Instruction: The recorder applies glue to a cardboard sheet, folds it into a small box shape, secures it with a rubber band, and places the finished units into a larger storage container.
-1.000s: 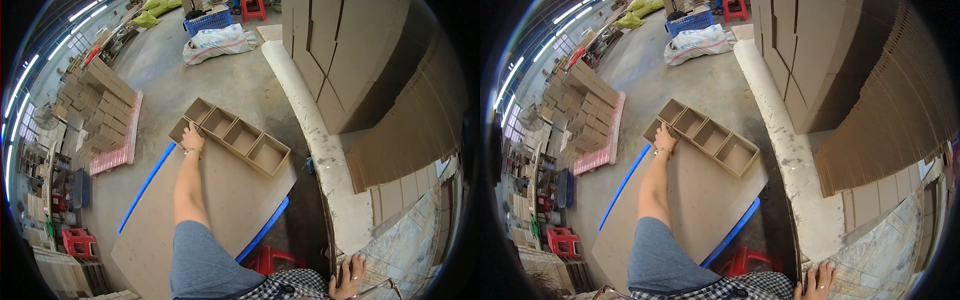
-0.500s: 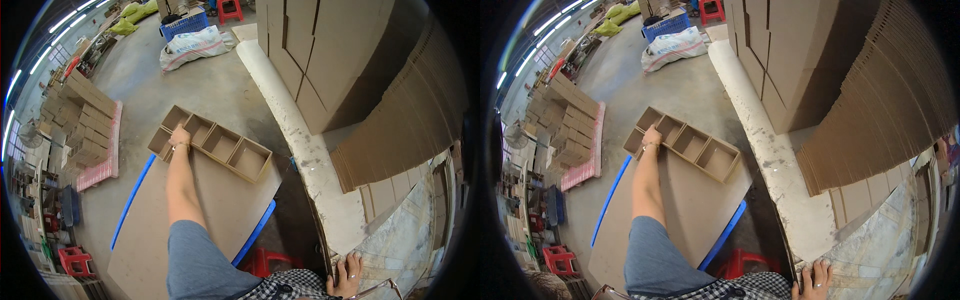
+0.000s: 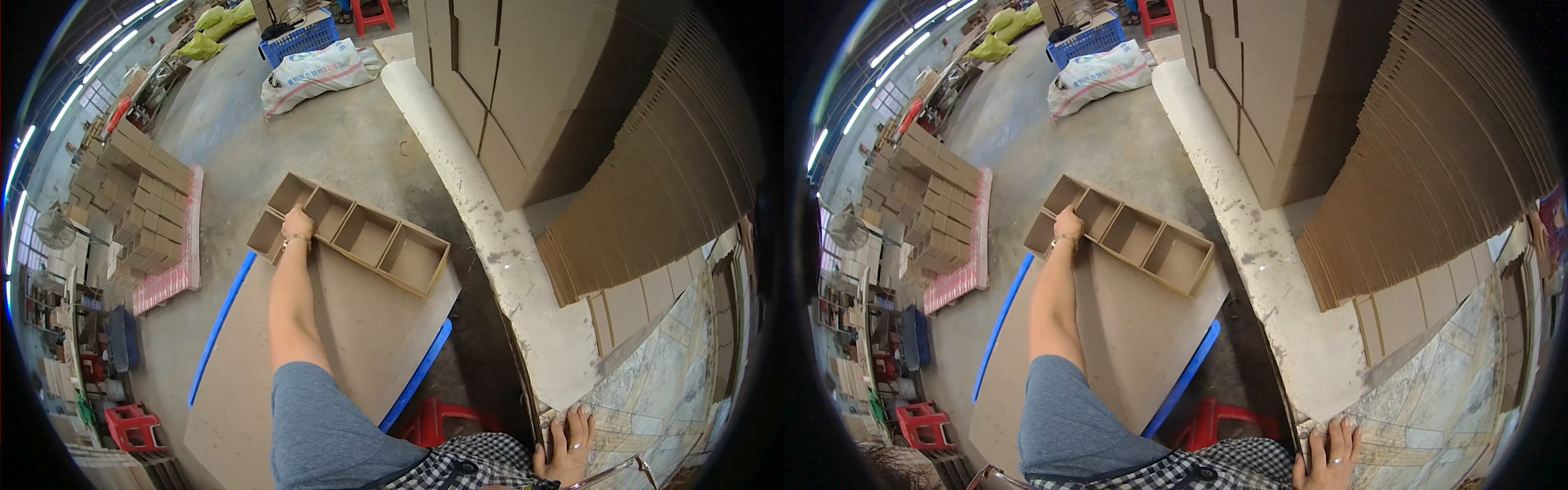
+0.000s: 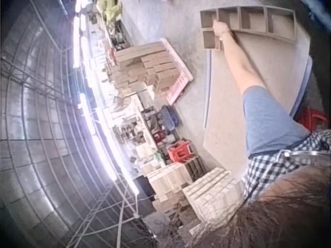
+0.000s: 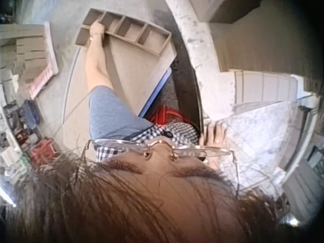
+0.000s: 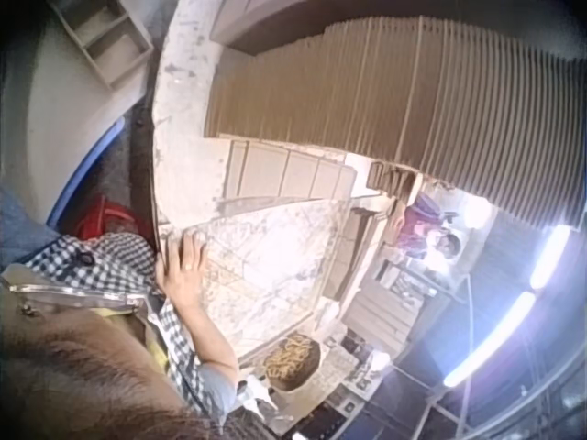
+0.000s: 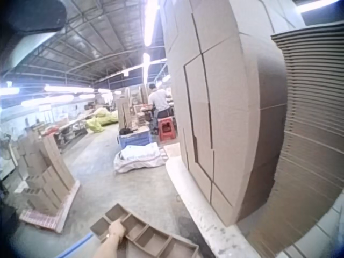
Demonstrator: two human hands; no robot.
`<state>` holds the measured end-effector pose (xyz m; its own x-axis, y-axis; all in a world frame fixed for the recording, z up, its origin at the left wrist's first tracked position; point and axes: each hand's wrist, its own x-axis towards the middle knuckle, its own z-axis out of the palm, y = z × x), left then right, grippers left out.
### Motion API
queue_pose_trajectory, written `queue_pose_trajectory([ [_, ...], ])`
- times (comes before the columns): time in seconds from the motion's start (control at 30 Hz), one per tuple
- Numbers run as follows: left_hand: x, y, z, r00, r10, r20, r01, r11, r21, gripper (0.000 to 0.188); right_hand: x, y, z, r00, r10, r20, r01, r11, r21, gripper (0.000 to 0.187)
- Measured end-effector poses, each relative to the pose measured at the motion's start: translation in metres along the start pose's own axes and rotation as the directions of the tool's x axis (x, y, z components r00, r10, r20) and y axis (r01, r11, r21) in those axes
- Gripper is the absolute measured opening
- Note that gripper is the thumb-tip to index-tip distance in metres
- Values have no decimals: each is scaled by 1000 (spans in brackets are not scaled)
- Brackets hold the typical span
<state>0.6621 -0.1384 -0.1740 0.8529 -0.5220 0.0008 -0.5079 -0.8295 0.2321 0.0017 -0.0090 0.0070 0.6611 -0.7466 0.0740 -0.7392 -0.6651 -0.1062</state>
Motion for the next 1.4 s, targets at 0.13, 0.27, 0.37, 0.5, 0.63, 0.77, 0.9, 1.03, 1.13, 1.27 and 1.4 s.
queue_pose_trajectory([
  [0.13,-6,3,-2,1000,-19,20,18,1000,21,24,1,0,-3,1000,-6,29,6,1000,-4,55],
  [0.27,-7,3,-4,997,-42,58,42,999,12,25,2,-1,-5,999,7,31,-7,1000,12,55],
  [0.37,-8,1,-4,996,-54,65,54,999,0,26,2,-2,-6,999,20,50,-21,999,32,54],
  [0.5,-5,-9,-2,996,-25,82,29,998,-51,27,3,-3,-10,996,32,78,-36,998,47,53],
  [0.63,-12,1,-8,995,-65,80,68,997,-37,27,-1,-2,-4,999,16,40,-18,999,51,54],
  [0.77,-11,-5,-7,992,-84,95,90,994,-61,32,-7,-3,-5,996,45,74,-50,996,71,57],
  [0.9,-47,29,-25,996,-68,-60,71,996,55,50,-14,0,0,991,122,56,-128,986,111,50],
  [1.03,-79,16,-30,932,-195,-305,117,960,-254,48,-7,7,-7,997,46,58,-53,990,127,54],
  [1.13,-152,69,-58,784,40,-620,-359,843,-400,42,-13,9,-4,999,38,21,-40,990,136,55],
  [1.27,-317,177,-124,493,423,-760,-868,293,-400,31,-22,12,-1,998,36,-49,-28,990,140,52],
  [1.4,-438,292,-160,61,858,-511,-839,-234,-492,25,-34,23,9,982,48,-180,26,921,388,48],
])
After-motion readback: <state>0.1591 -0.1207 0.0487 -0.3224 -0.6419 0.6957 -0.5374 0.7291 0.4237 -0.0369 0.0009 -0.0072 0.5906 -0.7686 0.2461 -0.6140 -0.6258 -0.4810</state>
